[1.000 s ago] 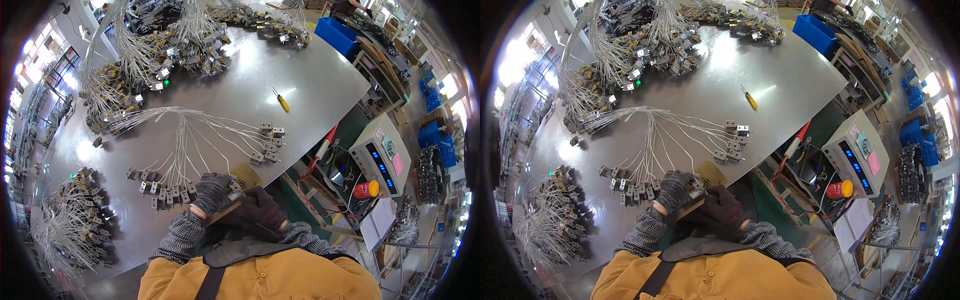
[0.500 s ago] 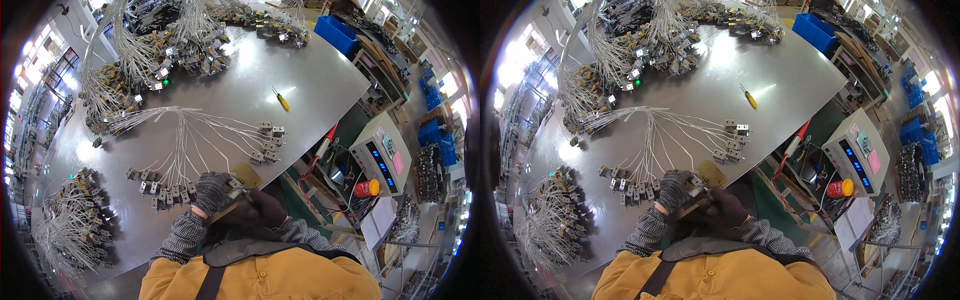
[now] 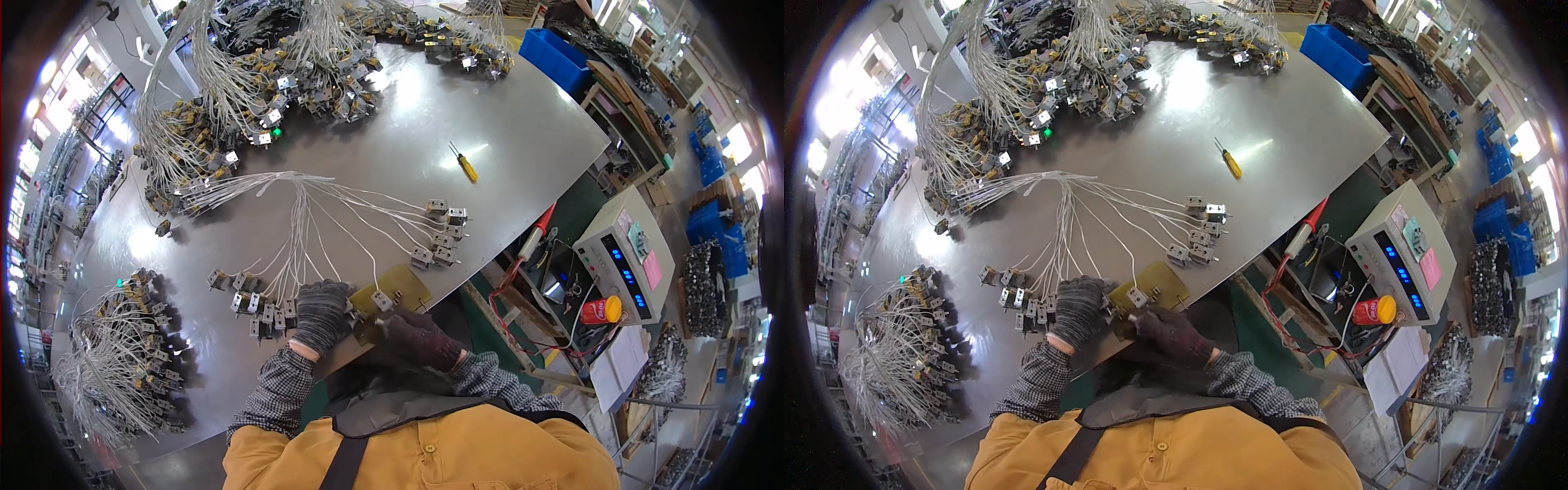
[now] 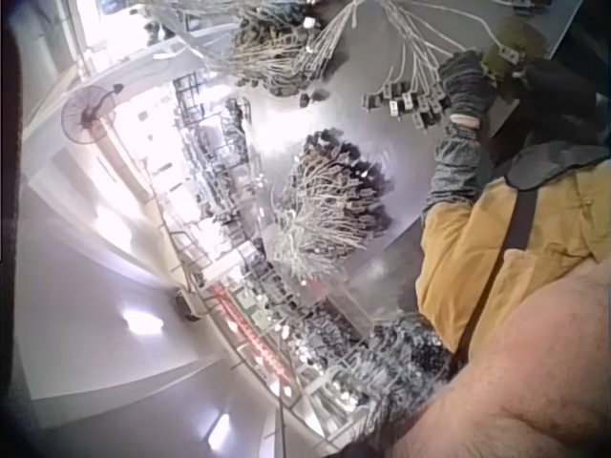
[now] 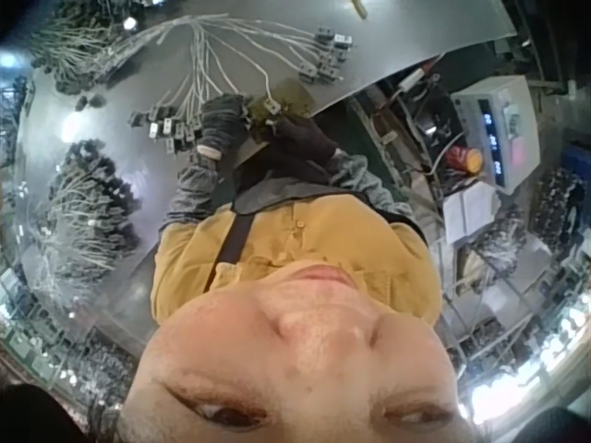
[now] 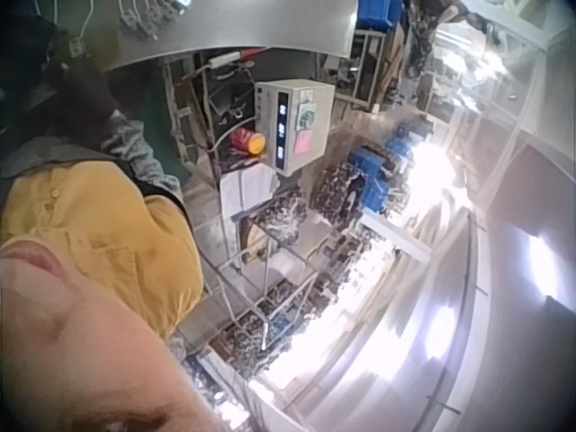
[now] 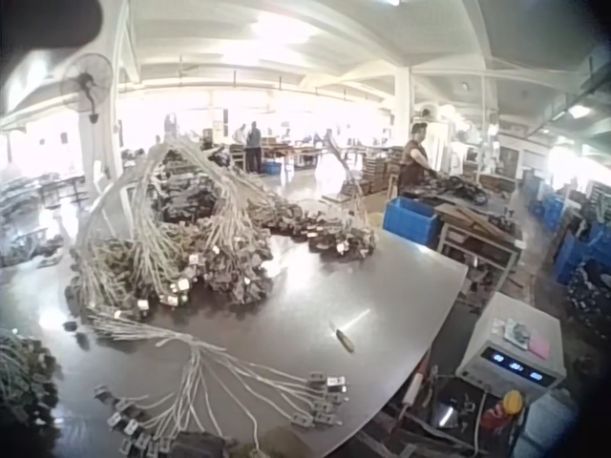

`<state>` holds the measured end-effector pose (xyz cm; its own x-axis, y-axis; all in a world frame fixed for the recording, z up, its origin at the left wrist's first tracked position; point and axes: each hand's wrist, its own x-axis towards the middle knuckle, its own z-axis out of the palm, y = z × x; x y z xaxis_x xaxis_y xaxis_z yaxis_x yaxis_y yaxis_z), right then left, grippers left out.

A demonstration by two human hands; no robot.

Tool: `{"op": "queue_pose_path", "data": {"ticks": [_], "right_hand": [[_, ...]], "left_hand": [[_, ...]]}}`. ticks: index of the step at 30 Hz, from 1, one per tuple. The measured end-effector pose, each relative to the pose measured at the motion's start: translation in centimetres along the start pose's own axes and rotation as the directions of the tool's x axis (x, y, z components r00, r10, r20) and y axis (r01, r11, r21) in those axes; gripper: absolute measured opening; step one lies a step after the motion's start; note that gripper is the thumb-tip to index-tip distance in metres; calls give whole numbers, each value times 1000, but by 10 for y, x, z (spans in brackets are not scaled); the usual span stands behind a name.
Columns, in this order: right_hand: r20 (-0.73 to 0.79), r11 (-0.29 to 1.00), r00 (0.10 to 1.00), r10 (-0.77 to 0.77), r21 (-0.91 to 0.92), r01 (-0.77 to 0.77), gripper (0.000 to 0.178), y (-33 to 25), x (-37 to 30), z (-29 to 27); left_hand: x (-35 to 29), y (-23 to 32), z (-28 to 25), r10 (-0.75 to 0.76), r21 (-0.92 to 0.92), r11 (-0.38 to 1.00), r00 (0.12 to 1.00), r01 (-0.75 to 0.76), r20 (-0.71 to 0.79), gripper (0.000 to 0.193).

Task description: Assembling and arranging electrical components and wiring on a production workbench.

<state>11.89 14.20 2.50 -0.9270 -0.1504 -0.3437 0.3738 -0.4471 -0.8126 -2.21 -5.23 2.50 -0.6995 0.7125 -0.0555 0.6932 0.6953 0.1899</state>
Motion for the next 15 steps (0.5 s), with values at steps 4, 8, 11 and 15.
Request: {"op": "queue_pose_path", "data": {"ticks": [4, 8, 11, 15], "right_hand": [[-71, 928, 977, -200, -335, 165, 32, -3, 12, -32], [-229, 966, 947, -227, -174, 189, 31, -12, 22, -67], [-269, 845, 880, -392, -484, 228, 29, -12, 23, -75], [-323, 665, 788, -524, -734, 141, 27, -13, 21, -64]], "left_hand": [[6, -2, -5, 8, 36, 999, 992, -13, 125, 56], [6, 16, -2, -39, -201, 979, 998, 29, -45, 49], [6, 37, 13, -77, -367, 930, 976, -4, -205, 51], [3, 50, 31, -57, -392, 920, 987, -6, -150, 59]]}}
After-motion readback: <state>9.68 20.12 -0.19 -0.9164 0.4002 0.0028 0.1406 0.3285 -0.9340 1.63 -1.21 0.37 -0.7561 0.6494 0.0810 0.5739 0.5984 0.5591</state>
